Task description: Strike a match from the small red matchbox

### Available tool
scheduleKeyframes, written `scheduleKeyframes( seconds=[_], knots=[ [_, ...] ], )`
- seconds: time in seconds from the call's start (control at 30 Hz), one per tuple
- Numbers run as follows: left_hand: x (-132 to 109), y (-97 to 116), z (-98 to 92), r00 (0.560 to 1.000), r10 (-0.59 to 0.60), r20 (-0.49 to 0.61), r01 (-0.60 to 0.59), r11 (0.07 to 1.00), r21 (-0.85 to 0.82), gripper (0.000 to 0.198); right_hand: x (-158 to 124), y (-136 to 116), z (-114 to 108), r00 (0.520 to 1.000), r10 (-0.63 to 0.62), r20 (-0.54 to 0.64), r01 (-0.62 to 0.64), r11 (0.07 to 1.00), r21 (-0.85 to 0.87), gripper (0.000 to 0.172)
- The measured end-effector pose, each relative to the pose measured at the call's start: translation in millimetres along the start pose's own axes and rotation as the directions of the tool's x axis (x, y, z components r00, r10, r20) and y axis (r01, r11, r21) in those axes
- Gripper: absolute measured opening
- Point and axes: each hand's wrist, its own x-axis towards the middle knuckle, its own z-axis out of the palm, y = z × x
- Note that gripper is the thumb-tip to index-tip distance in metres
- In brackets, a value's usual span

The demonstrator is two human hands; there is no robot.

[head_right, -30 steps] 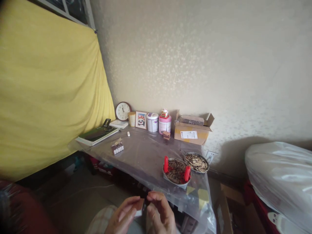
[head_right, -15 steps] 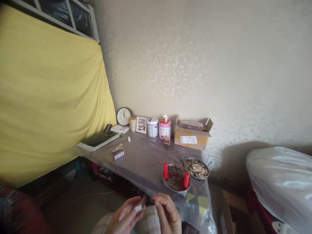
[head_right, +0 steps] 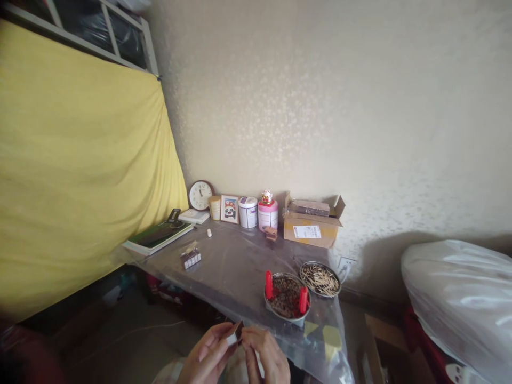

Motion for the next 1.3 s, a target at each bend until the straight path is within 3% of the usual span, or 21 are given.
scheduleKeyframes(
  seconds=[0.13, 0.33, 0.53, 0.73, 0.8, 0.87, 0.93, 1.0, 1.1, 1.23, 1.3],
  knots=[
    [-0.3, 0.7, 0.9, 1.0, 0.001, 0.019, -0.001, 1.0, 0.021, 0.031, 5.1, -5.8, -7.1, 1.0, 0.012, 0.0, -0.012, 1.0, -0.028, 0.015],
    [-2.1, 5.6, 6.1, 1.0, -0.008, 0.02, 0.006, 0.994, 0.11, 0.029, 19.6, -24.2, -19.9, 0.996, -0.071, -0.052, 0.066, 0.994, -0.09, 0.01],
    [-5.8, 5.5, 17.6, 0.999, 0.004, 0.044, -0.009, 0.993, 0.118, 0.033, 15.3, -16.2, -20.9, 0.997, -0.073, -0.023, 0.07, 0.99, -0.127, 0.014],
    [-7.2, 3.3, 21.6, 1.0, 0.005, -0.004, -0.005, 0.992, 0.126, 0.036, 23.4, -31.7, -41.5, 0.981, -0.099, -0.165, 0.077, 0.987, -0.138, 0.021],
    [-8.0, 3.9, 26.0, 1.0, 0.01, -0.015, -0.008, 0.993, 0.12, 0.037, 23.6, -34.5, -44.7, 0.975, -0.168, -0.143, 0.155, 0.983, -0.097, 0.03],
    [-9.6, 4.5, 30.4, 1.0, 0.024, 0.004, -0.024, 0.991, 0.128, 0.038, 21.5, -25.1, -42.8, 0.971, -0.234, -0.041, 0.229, 0.968, -0.1, 0.033],
    [-11.7, 4.5, 32.3, 0.998, 0.039, 0.053, -0.048, 0.985, 0.166, 0.037, 18.7, -4.6, -39.9, 0.984, -0.178, -0.002, 0.173, 0.959, -0.223, 0.022],
    [-13.4, 3.2, 30.0, 0.995, 0.045, 0.086, -0.062, 0.976, 0.209, 0.035, 16.6, 18.6, -41.6, 0.988, -0.071, -0.139, 0.023, 0.948, -0.316, 0.014],
    [-14.0, -1.4, 21.4, 0.996, 0.021, 0.082, -0.039, 0.975, 0.22, 0.034, 15.8, 40.1, -55.8, 0.947, 0.095, -0.307, -0.18, 0.948, -0.263, 0.011],
    [-13.2, -8.5, 15.9, 0.998, -0.018, 0.067, 0.005, 0.982, 0.19, 0.034, 16.9, 35.9, -76.0, 0.869, 0.235, -0.436, -0.303, 0.949, -0.092, 0.013],
    [-13.5, -10.3, 18.3, 0.997, -0.016, 0.074, 0.002, 0.982, 0.188, 0.034, 16.0, 25.3, -78.2, 0.863, 0.252, -0.438, -0.306, 0.95, -0.055, 0.012]
  ],
)
